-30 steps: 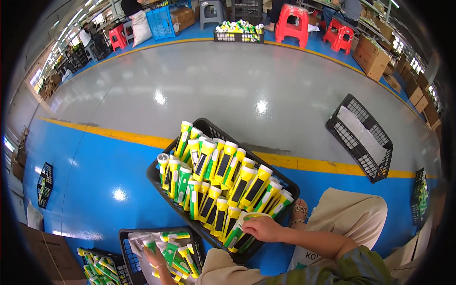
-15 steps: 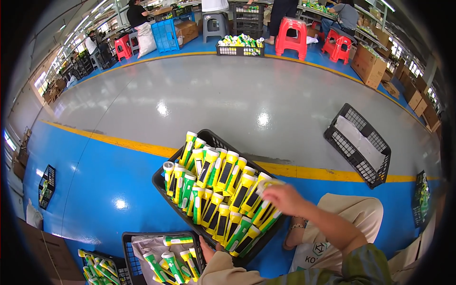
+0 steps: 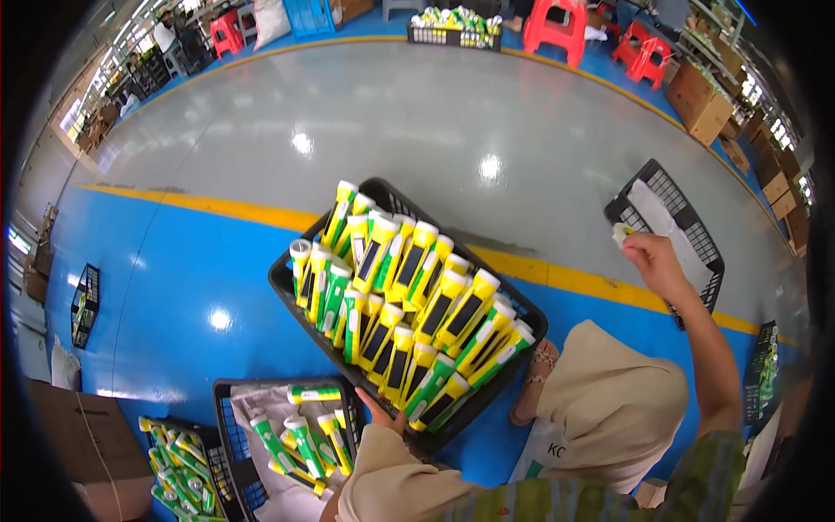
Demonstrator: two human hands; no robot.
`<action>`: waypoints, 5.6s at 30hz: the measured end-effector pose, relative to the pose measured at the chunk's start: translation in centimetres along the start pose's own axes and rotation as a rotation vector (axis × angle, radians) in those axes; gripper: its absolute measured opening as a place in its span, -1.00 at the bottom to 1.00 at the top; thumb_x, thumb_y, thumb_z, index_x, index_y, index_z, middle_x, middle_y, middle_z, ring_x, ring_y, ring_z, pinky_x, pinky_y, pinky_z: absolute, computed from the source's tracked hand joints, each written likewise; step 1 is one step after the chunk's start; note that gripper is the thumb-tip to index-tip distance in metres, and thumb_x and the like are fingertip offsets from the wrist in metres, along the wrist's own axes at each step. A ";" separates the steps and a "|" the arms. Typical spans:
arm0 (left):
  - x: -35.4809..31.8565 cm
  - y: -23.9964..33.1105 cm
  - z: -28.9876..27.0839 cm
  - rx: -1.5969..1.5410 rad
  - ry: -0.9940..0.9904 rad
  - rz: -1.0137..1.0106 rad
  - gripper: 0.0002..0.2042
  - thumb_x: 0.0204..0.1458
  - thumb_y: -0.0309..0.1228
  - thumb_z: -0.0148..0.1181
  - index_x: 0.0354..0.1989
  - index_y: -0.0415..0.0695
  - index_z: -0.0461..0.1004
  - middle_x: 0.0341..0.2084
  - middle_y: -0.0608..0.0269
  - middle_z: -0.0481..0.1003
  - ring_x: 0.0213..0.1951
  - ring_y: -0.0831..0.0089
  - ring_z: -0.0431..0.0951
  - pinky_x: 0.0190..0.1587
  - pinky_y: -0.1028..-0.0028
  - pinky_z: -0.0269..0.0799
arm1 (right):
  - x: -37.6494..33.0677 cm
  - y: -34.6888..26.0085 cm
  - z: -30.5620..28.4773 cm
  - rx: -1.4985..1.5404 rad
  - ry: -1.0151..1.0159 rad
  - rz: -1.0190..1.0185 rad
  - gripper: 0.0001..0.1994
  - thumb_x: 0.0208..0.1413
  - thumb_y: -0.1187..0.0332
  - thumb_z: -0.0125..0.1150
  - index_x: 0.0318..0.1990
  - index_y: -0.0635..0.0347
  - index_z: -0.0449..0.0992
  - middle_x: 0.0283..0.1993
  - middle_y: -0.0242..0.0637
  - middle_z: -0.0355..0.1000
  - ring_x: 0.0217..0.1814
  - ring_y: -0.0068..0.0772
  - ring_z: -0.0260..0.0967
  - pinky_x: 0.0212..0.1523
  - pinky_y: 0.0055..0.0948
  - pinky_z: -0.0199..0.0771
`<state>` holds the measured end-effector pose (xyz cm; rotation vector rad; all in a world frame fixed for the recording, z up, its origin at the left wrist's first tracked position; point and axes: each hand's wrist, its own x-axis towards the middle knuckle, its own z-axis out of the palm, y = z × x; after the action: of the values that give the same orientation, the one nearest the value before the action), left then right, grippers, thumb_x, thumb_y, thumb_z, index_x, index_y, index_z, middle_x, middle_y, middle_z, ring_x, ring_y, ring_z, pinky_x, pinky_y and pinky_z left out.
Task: Applying adhesive labels to the tops of plastic flashlights.
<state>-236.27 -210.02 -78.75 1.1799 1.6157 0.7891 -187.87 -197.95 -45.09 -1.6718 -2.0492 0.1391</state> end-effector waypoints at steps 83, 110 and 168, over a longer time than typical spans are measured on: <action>-1.9 22.5 5.4 -0.091 0.135 0.306 -0.59 0.05 -0.48 0.05 0.05 -0.37 0.15 -0.25 -0.01 0.41 -0.25 0.27 0.45 -0.20 0.41 0.35 | -2.1 -13.6 19.9 0.694 -0.404 -0.130 -0.84 -0.05 0.32 0.21 -0.41 0.20 0.44 -0.45 -0.14 0.38 -0.39 -0.10 0.37 -0.42 -0.24 0.35; 2.4 17.5 4.2 -0.172 0.247 0.076 -0.64 -0.15 -0.40 0.17 -0.17 -0.30 0.29 -0.42 0.12 0.44 -0.36 0.42 0.45 -0.28 0.43 0.38 | -3.1 -14.9 18.8 0.694 -0.646 -0.523 -0.89 -0.07 0.37 0.20 -0.36 0.11 0.46 -0.39 -0.24 0.38 -0.32 -0.18 0.39 -0.35 -0.30 0.41; -1.1 22.5 2.9 -0.292 -0.194 0.151 -0.38 -0.13 -0.59 0.17 0.14 -0.35 0.04 -0.12 0.06 0.38 -0.09 0.42 0.40 -0.04 0.48 0.31 | -1.9 -13.1 18.9 0.623 -0.676 -0.115 -0.82 -0.11 0.35 0.27 -0.33 0.17 0.48 -0.46 -0.20 0.42 -0.42 -0.12 0.41 -0.42 -0.31 0.38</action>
<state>-225.97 -203.86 -59.46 1.1363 1.2177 0.9410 -207.46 -198.70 -57.31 -1.1878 -2.1978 1.3059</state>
